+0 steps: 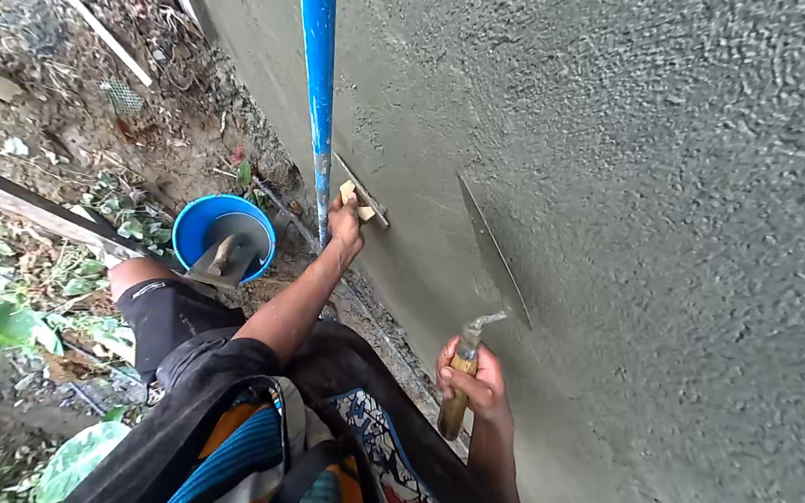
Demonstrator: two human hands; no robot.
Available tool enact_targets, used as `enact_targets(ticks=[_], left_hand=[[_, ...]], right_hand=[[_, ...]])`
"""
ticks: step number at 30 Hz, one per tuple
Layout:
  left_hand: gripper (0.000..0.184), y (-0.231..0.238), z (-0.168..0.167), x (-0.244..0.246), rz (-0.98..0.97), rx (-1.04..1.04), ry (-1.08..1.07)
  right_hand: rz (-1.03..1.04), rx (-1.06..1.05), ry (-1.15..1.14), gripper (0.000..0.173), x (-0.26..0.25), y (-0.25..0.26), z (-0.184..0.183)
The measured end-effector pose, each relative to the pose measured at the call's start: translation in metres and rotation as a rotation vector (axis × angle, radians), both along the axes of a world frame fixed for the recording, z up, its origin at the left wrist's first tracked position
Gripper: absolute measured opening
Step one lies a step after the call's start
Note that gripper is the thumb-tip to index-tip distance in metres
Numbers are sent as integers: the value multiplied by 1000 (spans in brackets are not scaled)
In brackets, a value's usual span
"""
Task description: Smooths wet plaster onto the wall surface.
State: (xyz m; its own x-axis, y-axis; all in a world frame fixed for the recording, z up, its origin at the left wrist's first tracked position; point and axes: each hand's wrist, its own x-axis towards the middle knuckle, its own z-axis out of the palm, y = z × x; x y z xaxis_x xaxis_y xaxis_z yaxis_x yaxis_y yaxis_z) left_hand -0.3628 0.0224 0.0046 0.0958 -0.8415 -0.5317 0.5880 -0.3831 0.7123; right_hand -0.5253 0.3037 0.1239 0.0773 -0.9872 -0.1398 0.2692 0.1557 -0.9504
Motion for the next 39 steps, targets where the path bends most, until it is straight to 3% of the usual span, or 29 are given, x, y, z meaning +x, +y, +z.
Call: enact_targets(ticks=[13,19,22,25,28,30,34,39], left_hand=[[32,3,146,4,-12,-66,15],[34,20,213,14,-82,-382,91],[34,51,193,15,-152,-378,-17],[32,73,112,12,-159,-126,-94],[34,63,22,6,-126,43,-95],[35,51,-10,1,-117,68,-45],[32,32,-6,-3,-109,61,63],[25,30,47,2,-130,-23,98]], right_hand=[[39,-96,-5,22,-1,-11,11],[74,-242,-33,23,-5,-8,23],[84,-269,-52,22,-9,-6,18],[85,-249,-54,22,-11,-4,9],[69,-190,-70,22,-12,1,0],[57,-148,-60,21,-13,3,-2],[63,-107,-6,22,-15,4,-1],[109,-108,-18,22,-18,-4,7]])
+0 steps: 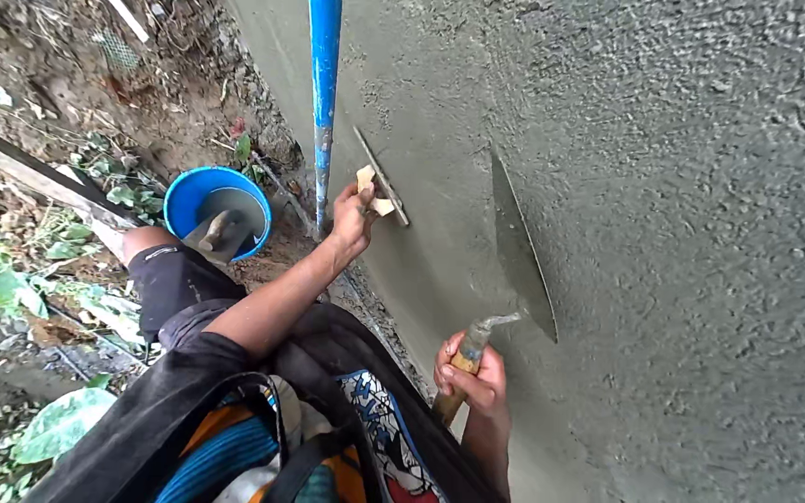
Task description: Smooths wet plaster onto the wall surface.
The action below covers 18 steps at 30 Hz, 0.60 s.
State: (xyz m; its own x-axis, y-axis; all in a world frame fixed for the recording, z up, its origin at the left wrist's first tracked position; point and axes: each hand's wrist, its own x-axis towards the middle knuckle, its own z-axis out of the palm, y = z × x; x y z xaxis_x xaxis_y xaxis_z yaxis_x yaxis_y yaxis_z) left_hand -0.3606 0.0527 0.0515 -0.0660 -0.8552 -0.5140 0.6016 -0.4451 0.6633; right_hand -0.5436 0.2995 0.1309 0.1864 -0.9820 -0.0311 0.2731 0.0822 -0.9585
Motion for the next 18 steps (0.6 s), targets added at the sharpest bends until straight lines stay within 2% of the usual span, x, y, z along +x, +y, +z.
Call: enact_targets(ticks=[6,11,12,14,18], left_hand=[[24,-2,90,11,1,-86,48],[23,12,148,20,-57,-324,94],[24,19,147,20,-63,-311,66],[24,33,120,19,-74,-242,-26],[27,37,15,14,-61,-34,-121]], right_hand=[[49,-33,4,21,0,-12,11],[46,-98,-33,23,0,-18,17],[52,-107,-49,24,0,-18,18],[52,-106,-68,24,-1,-19,18],[44,-59,-48,23,-3,-14,11]])
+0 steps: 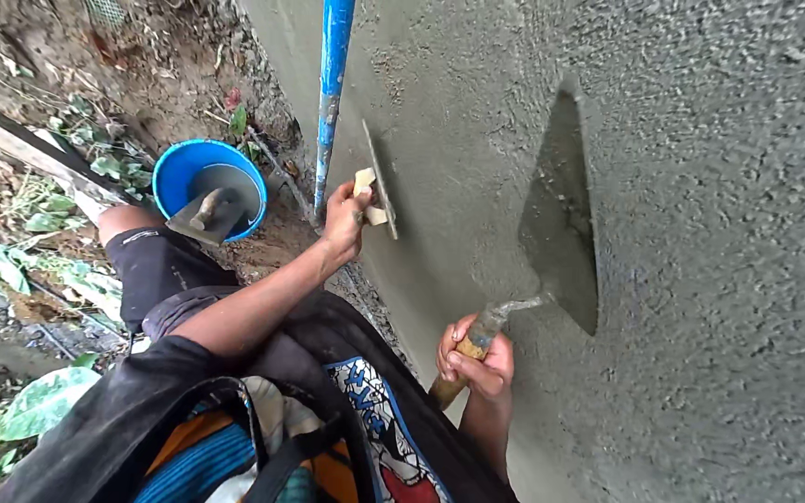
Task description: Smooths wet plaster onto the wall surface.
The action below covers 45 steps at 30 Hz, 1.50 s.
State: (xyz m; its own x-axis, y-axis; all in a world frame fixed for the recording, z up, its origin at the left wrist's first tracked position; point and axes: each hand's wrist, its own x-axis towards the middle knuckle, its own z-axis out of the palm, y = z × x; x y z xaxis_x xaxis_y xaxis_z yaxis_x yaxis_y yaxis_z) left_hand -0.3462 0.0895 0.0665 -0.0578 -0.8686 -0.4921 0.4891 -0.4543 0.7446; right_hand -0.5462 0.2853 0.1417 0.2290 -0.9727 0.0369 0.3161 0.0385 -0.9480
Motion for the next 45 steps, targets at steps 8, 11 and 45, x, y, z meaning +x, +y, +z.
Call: enact_targets(ticks=[8,11,45], left_hand=[[14,-22,-25,-9,15,-49,277],[15,-18,-14,-4,-12,-139,367],[26,32,-82,109,-331,249,-56]], right_hand=[[-36,112,38,24,3,13,-6],[-25,114,30,23,5,10,-6],[-406,717,-46,18,135,-3,-42]])
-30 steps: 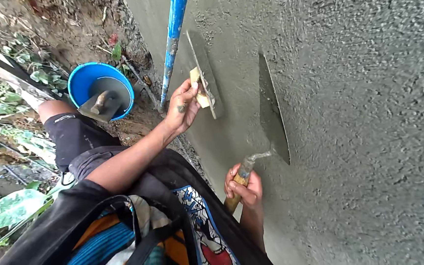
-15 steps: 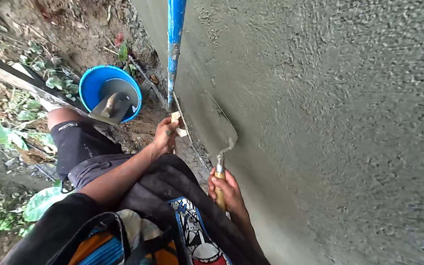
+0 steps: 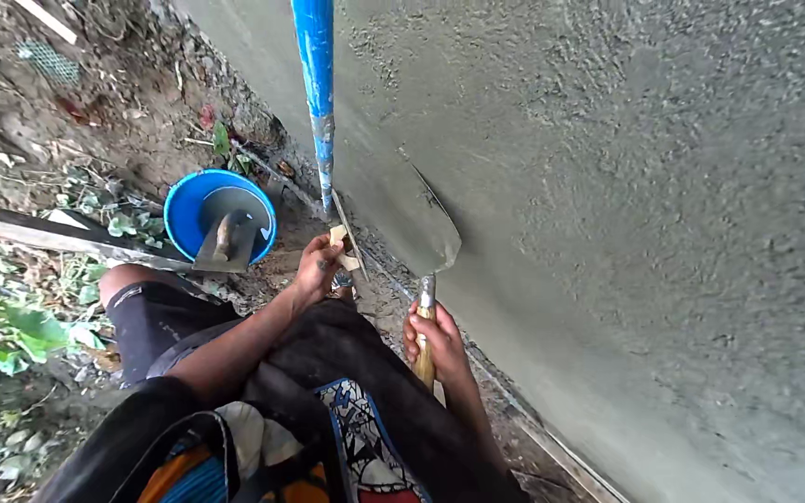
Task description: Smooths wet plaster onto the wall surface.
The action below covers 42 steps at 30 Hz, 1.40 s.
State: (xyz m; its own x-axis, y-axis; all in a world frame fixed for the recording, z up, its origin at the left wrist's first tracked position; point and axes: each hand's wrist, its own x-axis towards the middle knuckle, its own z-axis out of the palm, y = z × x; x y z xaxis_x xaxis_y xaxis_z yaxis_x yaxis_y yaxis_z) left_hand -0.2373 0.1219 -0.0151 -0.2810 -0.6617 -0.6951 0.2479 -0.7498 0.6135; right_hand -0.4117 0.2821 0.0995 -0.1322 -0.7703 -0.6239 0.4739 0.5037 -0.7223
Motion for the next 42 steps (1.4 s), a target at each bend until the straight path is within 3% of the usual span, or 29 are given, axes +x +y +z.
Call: enact_targets(ticks=[5,9,16,20,28,33,36,42], left_hand=[[25,-2,-5,4,-42,0,44],[27,3,5,3,-81,23,11],[24,13,-1,-22,-57,84,27],[31,-6,-8,-53,-20,0,2],[34,-94,-46,-120,463,-117,-148],[36,-100,-56,-125,576,-201,31],[31,-92,-40,-119,549,-249,149],[32,-73,29,-119,492,-319,270]], right_hand=[[19,-8,28,18,3,0,-1],[279,52,130,27,-13,11,11],[226,121,195,27,-33,20,16],[214,102,161,27,-49,28,9],[293,-26,74,31,-76,56,1],[308,-66,37,32,-88,69,3],[288,-111,7,32,-94,73,7],[288,-254,14,29,-105,66,30]])
